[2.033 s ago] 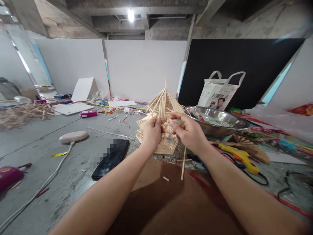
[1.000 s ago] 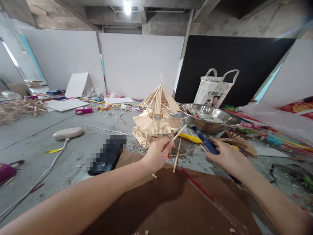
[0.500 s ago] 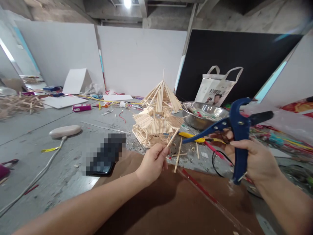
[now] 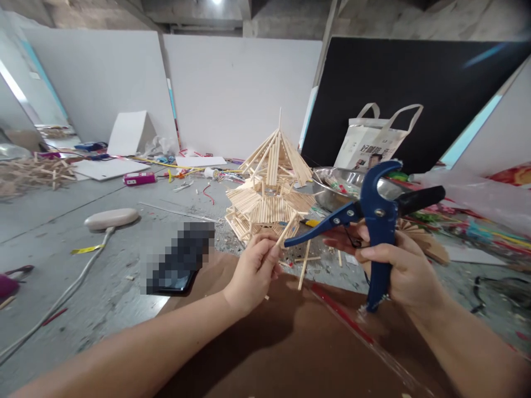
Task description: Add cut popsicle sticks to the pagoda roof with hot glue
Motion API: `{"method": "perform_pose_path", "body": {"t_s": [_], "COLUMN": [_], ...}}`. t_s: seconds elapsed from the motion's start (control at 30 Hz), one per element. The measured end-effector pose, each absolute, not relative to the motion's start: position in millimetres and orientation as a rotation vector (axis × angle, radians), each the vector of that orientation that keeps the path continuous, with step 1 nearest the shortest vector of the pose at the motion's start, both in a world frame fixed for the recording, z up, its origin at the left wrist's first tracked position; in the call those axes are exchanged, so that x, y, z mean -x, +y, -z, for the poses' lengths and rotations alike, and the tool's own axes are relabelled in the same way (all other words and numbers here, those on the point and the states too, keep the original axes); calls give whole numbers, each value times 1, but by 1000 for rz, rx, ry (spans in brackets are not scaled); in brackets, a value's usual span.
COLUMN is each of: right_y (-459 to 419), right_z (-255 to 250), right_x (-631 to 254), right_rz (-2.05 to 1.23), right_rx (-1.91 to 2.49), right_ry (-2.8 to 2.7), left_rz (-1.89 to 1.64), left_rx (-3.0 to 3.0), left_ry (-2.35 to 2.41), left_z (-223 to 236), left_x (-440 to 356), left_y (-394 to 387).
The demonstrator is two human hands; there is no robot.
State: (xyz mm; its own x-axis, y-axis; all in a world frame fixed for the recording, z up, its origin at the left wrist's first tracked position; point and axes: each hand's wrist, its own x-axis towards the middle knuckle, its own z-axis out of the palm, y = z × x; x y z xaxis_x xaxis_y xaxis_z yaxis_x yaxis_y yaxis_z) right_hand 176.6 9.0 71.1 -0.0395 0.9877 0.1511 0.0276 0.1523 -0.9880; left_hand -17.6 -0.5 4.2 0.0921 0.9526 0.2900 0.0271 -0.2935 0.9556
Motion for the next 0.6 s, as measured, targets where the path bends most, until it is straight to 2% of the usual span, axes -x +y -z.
{"method": "perform_pose_path", "body": {"t_s": [0.1,0.33,0.6], "right_y": [14,23,9], "right_z": [-60,-36,-43], "right_x": [-184,-182,-165], "right_rz": [-1257,-1352,-1642], "right_rx": [1110,916,710], "right_ry": [-1208,-1184,-1131], "left_rz": [-1257,-1195,-1232], "left_rx": [-1417,-1356,-1439], "left_ry": [1021,1030,1086], "left_z": [-1,10,11], "left_x": [18,15,11], "left_y": [4,3,-7]}}
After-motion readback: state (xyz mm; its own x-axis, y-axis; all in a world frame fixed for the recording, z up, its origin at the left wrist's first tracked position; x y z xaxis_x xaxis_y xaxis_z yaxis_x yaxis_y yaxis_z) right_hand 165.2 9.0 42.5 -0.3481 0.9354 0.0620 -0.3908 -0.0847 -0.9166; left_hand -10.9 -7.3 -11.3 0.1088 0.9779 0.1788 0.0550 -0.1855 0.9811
